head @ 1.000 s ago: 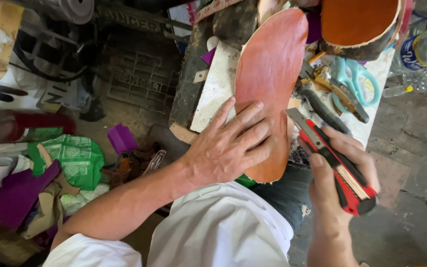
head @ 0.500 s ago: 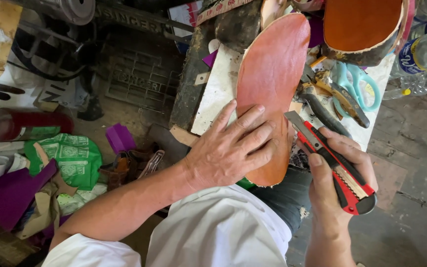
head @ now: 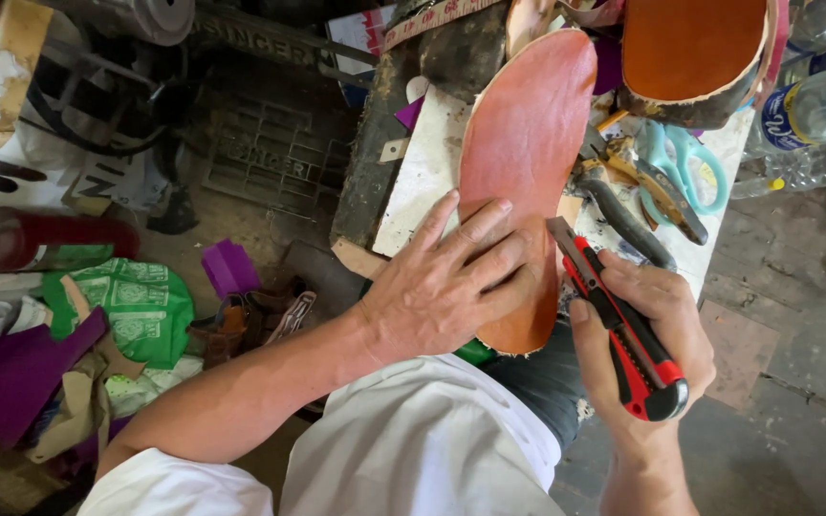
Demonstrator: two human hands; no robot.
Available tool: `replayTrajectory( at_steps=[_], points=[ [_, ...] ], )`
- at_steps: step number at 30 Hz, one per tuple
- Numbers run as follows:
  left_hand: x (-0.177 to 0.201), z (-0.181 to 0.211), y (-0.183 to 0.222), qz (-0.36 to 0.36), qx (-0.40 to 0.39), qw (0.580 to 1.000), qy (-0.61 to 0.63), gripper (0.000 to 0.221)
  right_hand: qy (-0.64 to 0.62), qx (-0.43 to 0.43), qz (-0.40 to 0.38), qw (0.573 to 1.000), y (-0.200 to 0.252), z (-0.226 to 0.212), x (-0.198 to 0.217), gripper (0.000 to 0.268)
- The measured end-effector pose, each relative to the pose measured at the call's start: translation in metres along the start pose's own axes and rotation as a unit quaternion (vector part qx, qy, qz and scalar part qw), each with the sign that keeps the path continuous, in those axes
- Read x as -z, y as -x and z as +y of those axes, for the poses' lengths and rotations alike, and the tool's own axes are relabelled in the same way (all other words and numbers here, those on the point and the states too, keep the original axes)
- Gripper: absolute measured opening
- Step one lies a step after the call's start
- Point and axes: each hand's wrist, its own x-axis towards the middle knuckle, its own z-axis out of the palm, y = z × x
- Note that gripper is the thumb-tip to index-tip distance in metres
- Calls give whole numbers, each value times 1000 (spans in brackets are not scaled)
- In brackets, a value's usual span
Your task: Trimming the edges of a leather shoe sole using a utility knife at a repair bench.
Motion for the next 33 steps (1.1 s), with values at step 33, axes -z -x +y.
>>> replayTrajectory(
  at_steps=[33],
  points=[
    [-2,-1,14,-51,10,992,118,73,-29,-3,106,994,21,20,55,26]
  ],
)
